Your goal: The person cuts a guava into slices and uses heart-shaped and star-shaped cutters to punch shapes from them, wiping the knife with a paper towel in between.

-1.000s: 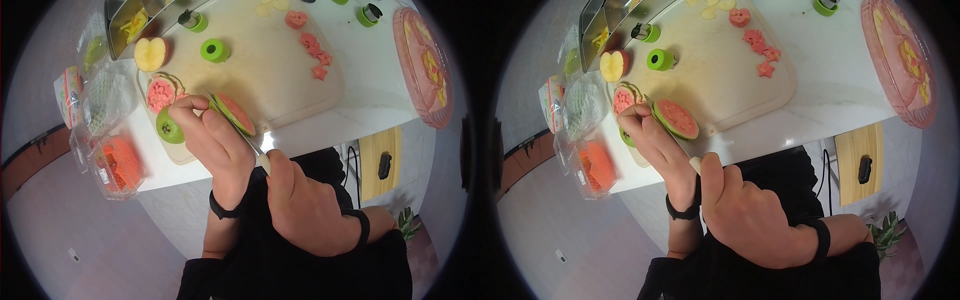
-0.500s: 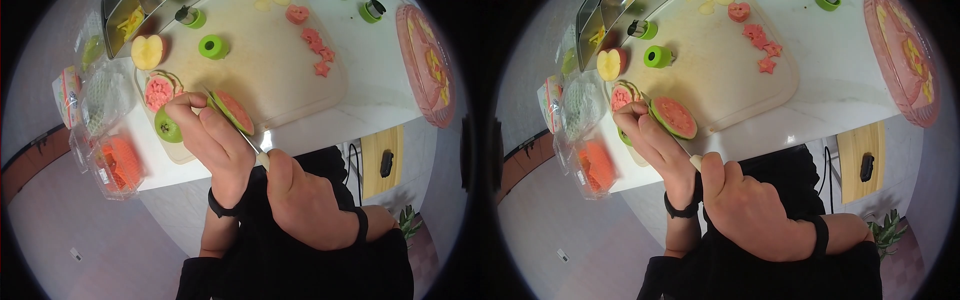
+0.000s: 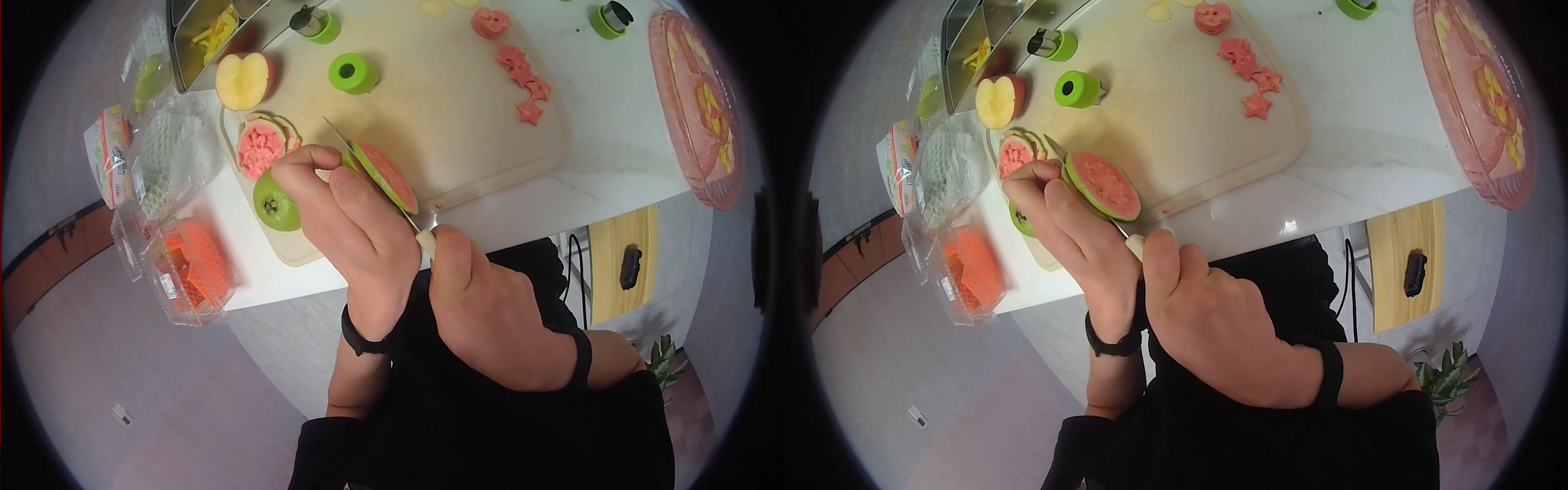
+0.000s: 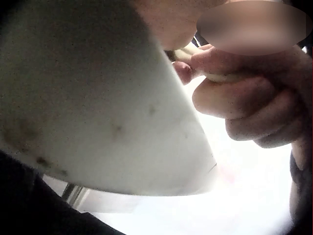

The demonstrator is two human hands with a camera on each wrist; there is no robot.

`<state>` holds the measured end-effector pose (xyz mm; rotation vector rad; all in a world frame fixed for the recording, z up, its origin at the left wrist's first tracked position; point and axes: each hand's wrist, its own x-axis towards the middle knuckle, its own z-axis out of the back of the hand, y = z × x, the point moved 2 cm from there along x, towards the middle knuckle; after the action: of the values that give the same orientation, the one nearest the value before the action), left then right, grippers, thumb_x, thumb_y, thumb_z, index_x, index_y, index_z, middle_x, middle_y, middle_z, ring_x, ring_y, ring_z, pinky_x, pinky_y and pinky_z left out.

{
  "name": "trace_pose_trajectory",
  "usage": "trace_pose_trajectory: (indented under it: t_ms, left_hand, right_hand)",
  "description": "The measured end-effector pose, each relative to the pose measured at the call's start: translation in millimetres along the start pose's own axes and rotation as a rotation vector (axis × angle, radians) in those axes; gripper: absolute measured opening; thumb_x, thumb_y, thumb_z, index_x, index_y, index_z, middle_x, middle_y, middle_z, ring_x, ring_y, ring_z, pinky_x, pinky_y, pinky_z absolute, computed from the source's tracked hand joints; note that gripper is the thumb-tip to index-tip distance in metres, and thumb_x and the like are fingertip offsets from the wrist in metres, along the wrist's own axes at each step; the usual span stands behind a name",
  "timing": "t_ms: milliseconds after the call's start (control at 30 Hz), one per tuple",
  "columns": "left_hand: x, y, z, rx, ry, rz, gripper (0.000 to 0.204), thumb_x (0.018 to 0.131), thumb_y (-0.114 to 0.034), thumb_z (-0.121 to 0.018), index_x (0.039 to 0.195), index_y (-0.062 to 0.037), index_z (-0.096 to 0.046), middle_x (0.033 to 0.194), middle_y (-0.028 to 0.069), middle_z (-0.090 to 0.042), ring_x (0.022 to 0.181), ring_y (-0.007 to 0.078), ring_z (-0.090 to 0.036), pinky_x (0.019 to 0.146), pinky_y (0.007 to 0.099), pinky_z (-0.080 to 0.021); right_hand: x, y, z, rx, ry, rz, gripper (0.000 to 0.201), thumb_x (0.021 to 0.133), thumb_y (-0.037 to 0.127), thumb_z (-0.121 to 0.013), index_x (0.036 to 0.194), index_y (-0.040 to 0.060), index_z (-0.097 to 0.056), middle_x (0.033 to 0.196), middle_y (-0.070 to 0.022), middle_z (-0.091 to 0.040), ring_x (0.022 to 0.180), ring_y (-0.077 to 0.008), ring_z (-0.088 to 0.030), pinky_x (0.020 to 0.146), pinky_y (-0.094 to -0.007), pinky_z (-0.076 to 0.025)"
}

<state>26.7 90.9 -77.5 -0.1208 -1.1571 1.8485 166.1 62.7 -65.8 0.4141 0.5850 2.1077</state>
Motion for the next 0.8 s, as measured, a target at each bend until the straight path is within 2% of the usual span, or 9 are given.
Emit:
trace_pose_trajectory:
  t_ms: [67,167,367,433,467,500,567,667,800]
  left_hand:
    - [2,-1,1,-0.007,0.02,0.028,0.018,0.107,-0.015,-0.038,0.109,0.0015,-0.046,0.095,0.0214,-0.052,0.081,0.0334,-0.051,0.075,0.0442,-0.043]
    - [4,-3,1,-0.001,0.041,0.031,0.017,0.107,-0.014,-0.038,0.11,0.0015,-0.045,0.093,0.0214,-0.053,0.08,0.033,-0.051,0.075,0.0444,-0.043]
    - [5,-1,2,-0.015,0.05,0.061,0.016,0.108,-0.012,-0.037,0.108,0.0015,-0.045,0.091,0.0213,-0.053,0.079,0.0332,-0.052,0.074,0.0451,-0.043]
    - [4,-10,1,-0.047,0.064,0.146,0.016,0.109,-0.012,-0.038,0.108,0.0015,-0.045,0.09,0.0213,-0.053,0.078,0.0339,-0.052,0.073,0.0454,-0.043]
    - [5,-9,2,-0.039,0.058,0.136,0.015,0.109,-0.012,-0.038,0.108,0.0015,-0.044,0.089,0.0214,-0.053,0.077,0.0342,-0.052,0.073,0.0455,-0.043]
    - [5,-9,2,-0.032,0.051,0.126,0.015,0.109,-0.012,-0.038,0.108,0.0015,-0.044,0.089,0.0215,-0.053,0.077,0.0346,-0.051,0.073,0.0457,-0.043]
    - [5,-2,-1,0.023,0.012,-0.003,0.015,0.109,-0.012,-0.039,0.108,0.0014,-0.044,0.088,0.0219,-0.053,0.076,0.0355,-0.051,0.072,0.0461,-0.043]
    - [6,-4,1,-0.033,0.031,0.084,0.014,0.109,-0.011,-0.04,0.107,0.0017,-0.045,0.09,0.0226,-0.052,0.078,0.0366,-0.051,0.072,0.0466,-0.042]
    - [9,3,2,0.002,0.023,0.004,0.014,0.109,-0.011,-0.04,0.106,0.0023,-0.045,0.092,0.0235,-0.053,0.08,0.0384,-0.05,0.074,0.0476,-0.042]
  right_hand:
    - [2,0,0,-0.008,-0.012,-0.007,0.021,0.092,0.01,-0.067,0.109,0.0014,-0.057,0.067,-0.0011,-0.052,0.044,-0.0127,-0.06,0.037,-0.029,-0.046]
    - [-4,0,13,0.092,0.151,-0.075,0.026,0.097,0.002,-0.067,0.12,-0.004,-0.056,0.083,-0.0136,-0.065,0.058,-0.0284,-0.068,0.048,-0.0388,-0.053]
    - [-14,-1,17,0.033,0.191,-0.072,0.028,0.096,0.003,-0.067,0.12,-0.0043,-0.055,0.081,-0.0128,-0.064,0.058,-0.0285,-0.068,0.048,-0.0392,-0.053]
    - [-11,-4,7,-0.048,0.09,-0.016,0.024,0.093,0.007,-0.068,0.113,-0.0001,-0.056,0.073,-0.0054,-0.057,0.05,-0.0181,-0.064,0.04,-0.0324,-0.048]
    - [-8,-5,3,-0.087,0.04,0.015,0.022,0.092,0.01,-0.068,0.109,0.0019,-0.056,0.068,-0.0017,-0.054,0.046,-0.0129,-0.062,0.037,-0.029,-0.045]
    - [-4,-6,-1,-0.085,0.033,0.011,0.021,0.093,0.01,-0.068,0.109,0.0021,-0.056,0.068,-0.0019,-0.054,0.046,-0.0131,-0.063,0.037,-0.0291,-0.046]
    - [5,-7,-5,-0.087,0.016,0.005,0.019,0.095,0.01,-0.067,0.107,0.0025,-0.055,0.068,-0.0022,-0.055,0.047,-0.0137,-0.064,0.037,-0.0294,-0.046]
    - [9,-4,-4,-0.118,0.045,0.001,0.016,0.097,0.011,-0.066,0.104,0.0036,-0.055,0.067,-0.0023,-0.056,0.046,-0.0135,-0.063,0.037,-0.029,-0.047]
    - [0,-6,-1,-0.144,0.064,0.006,0.014,0.099,0.013,-0.066,0.102,0.0047,-0.055,0.066,-0.0017,-0.055,0.045,-0.0121,-0.062,0.037,-0.0283,-0.046]
